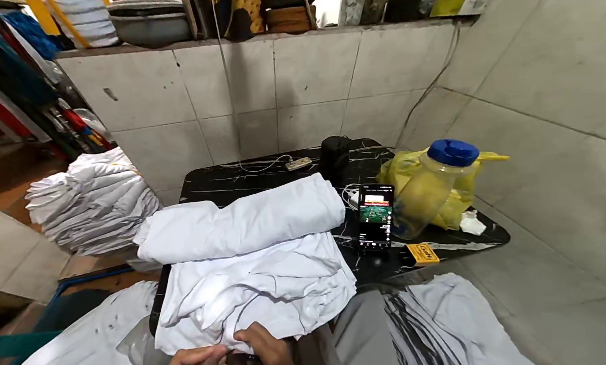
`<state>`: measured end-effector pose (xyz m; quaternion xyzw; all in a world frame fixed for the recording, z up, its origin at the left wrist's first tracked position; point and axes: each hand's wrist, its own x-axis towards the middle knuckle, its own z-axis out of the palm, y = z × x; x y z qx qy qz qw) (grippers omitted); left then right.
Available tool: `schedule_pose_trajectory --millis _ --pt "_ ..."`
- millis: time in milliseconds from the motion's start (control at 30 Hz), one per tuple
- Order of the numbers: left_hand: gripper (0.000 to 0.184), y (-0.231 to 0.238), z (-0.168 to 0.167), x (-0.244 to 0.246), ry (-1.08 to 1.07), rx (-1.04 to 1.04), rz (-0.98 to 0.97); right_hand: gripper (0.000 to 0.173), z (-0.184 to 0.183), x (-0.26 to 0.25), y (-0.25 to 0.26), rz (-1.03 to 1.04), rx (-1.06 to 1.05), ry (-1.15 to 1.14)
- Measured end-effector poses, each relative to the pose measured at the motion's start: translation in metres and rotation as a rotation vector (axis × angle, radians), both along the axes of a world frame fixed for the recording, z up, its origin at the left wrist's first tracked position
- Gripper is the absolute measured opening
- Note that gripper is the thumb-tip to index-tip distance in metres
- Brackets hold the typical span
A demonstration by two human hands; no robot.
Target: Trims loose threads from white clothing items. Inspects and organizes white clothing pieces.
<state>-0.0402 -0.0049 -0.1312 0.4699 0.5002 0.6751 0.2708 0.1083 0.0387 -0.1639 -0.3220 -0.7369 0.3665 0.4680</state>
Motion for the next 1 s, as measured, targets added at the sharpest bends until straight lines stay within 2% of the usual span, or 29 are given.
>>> schedule_pose_trajectory --millis 100,200,267,367,467,567,633,800,867,1000 --pt "0.019 -0.004 0.003 -0.009 0.129 -0.093 -0.06 0.016 -0.005 -0.001 0.007 -0.007 -0.109 0.157" --pt "0.026 -0.008 -0.001 -0.011 0.366 -0.158 -0.077 0.019 -0.001 0.004 0.013 0.112 -0.292 0.272" --pt "0.015 -0.009 -0.007 -0.01 0.473 -0.083 -0.005 0.016 0.003 0.008 0.014 0.142 -0.367 0.298" --pt "0.006 -0.008 -0.007 -0.009 0.5 -0.008 0.093 0.013 0.006 0.012 0.017 0.112 -0.394 0.303" --pt "0.005 -0.01 -0.003 -0.007 0.522 0.009 0.077 0.012 0.009 0.013 0.016 0.008 -0.317 0.192" --pt "0.007 -0.016 0.003 -0.008 0.527 0.0 0.012 0.025 0.014 0.017 0.015 -0.149 -0.039 -0.001" --pt "0.008 -0.019 0.002 -0.011 0.517 -0.014 0.035 0.033 0.031 0.026 0.011 -0.229 0.051 -0.169" --pt "0.008 -0.021 -0.001 -0.015 0.488 -0.009 0.062 0.031 0.058 0.03 -0.002 -0.038 0.086 -0.498" --pt "0.01 -0.021 0.002 -0.009 0.503 0.004 0.061 0.031 0.053 0.021 -0.007 -0.028 0.084 -0.494" --pt "0.009 -0.024 0.0 0.005 0.517 0.012 0.081 0.029 0.044 0.014 -0.004 -0.251 0.015 -0.32"
